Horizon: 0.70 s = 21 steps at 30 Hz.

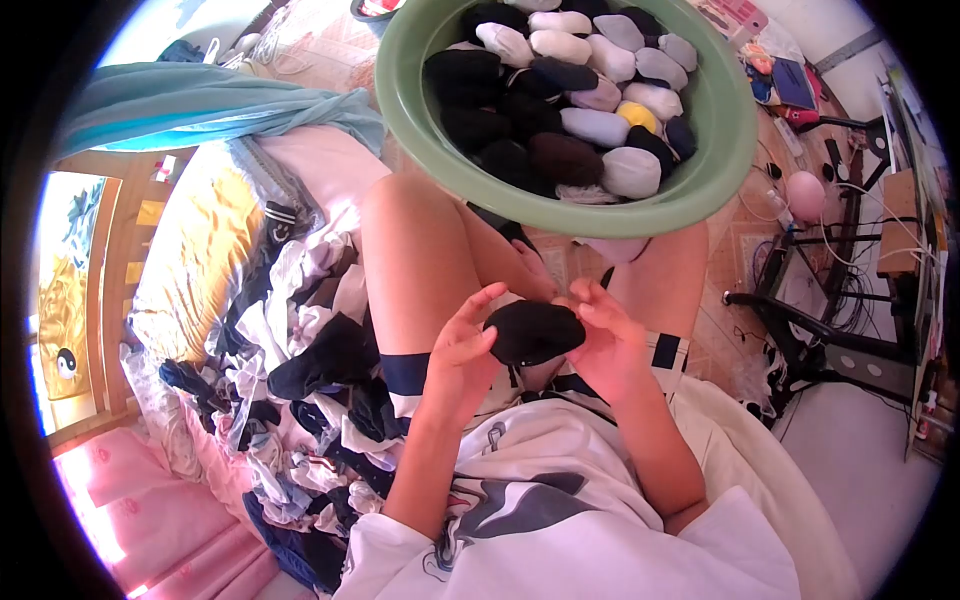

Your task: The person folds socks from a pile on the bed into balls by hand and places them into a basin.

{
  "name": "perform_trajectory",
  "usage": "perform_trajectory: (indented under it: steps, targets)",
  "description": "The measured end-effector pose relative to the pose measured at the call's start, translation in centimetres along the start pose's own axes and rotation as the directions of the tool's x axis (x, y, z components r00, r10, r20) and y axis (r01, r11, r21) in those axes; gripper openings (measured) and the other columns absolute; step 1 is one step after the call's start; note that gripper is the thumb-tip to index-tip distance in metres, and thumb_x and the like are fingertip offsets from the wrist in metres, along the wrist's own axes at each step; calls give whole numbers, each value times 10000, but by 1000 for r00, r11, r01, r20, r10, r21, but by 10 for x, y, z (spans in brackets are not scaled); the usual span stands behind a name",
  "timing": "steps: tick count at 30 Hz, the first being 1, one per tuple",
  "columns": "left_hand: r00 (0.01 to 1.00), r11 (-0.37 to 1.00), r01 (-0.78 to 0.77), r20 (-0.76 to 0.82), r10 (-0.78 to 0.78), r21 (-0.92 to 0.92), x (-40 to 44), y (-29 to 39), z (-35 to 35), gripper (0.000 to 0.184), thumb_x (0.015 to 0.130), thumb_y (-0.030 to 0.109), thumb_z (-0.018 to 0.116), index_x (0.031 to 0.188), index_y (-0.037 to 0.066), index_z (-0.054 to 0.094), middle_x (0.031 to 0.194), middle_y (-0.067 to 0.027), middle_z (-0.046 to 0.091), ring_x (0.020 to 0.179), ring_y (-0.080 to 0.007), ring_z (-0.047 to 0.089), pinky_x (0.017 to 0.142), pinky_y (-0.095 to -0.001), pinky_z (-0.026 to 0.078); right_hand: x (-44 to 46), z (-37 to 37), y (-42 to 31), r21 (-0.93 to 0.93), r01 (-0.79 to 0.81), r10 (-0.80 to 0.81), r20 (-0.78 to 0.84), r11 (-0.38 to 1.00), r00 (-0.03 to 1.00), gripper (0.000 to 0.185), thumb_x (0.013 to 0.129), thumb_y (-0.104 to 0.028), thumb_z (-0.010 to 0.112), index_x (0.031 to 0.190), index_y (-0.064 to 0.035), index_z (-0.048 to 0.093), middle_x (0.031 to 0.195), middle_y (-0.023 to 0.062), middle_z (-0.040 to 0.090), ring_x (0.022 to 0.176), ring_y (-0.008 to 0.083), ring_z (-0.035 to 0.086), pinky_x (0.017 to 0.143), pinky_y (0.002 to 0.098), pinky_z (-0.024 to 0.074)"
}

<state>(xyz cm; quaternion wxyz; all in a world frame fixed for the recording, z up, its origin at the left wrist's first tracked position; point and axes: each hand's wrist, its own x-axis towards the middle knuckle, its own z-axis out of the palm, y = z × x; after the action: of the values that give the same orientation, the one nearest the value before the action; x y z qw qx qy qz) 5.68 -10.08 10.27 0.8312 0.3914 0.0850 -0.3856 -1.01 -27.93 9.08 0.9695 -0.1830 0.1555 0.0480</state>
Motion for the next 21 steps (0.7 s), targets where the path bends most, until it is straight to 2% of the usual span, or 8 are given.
perform_trajectory:
  steps: [2,3,5,6,8,12,17,21]
  targets:
    - [998,972,64,14,-63,-228,0,-1,3,505,837,108,626,1302,35,445,1203,-133,589,1132,-227,569,1021,-345,396,1,7,2,11,-5,5,-50,1000,999,271,847,-76,652,999,-145,439,1060,55,621,1002,154,593,890,300,464]
    - [998,971,68,18,-65,-228,1,-4,3,505,837,108,626,1302,35,445,1203,-133,589,1132,-227,569,1021,-345,396,2,4,6,9,0,1,-52,1000,999,271,847,-76,652,999,-145,439,1060,55,621,1002,154,593,890,300,464]
    - [999,990,44,35,-40,-135,3,-10,2,528,832,202,626,1298,20,460,1242,-123,581,1159,-239,566,1025,-366,421,4,-4,17,-272,180,-188,-1,945,982,374,808,-15,691,1063,-132,443,1042,31,596,970,130,572,878,276,436]
    - [999,990,42,36,-37,-134,3,-9,3,528,832,202,626,1298,20,460,1242,-123,581,1159,-239,566,1025,-366,421,4,-2,18,-272,181,-188,2,945,982,374,808,-15,691,1063,-132,443,1042,31,596,970,130,572,878,276,436]
    - [999,999,-29,-38,28,-23,3,-10,4,514,811,188,623,1273,23,469,1233,-123,578,1147,-228,565,1024,-346,419,4,2,19,-610,256,-286,51,750,957,481,771,50,702,1140,-107,437,1030,16,573,938,110,551,831,252,428]
    - [999,998,-38,-22,39,48,3,-8,2,497,777,133,608,1244,25,475,1169,-89,568,1123,-190,552,1008,-309,399,11,-9,28,-682,219,-324,-27,698,946,514,765,63,686,1184,-81,426,1018,24,584,906,102,559,780,239,443]
    - [999,998,-40,8,40,43,5,-12,-5,438,760,98,632,1164,58,470,1145,-79,564,1076,-167,550,964,-287,425,12,-4,30,-893,199,-411,18,403,911,518,756,81,672,1194,-62,437,954,57,647,857,109,604,733,249,476]
    - [989,950,-55,-116,95,307,2,-10,7,442,744,33,669,1124,69,447,1119,-74,562,1067,-155,538,919,-265,439,9,-8,36,-824,217,-398,-11,524,917,515,753,83,679,1191,-57,446,955,69,672,849,116,616,740,252,480]
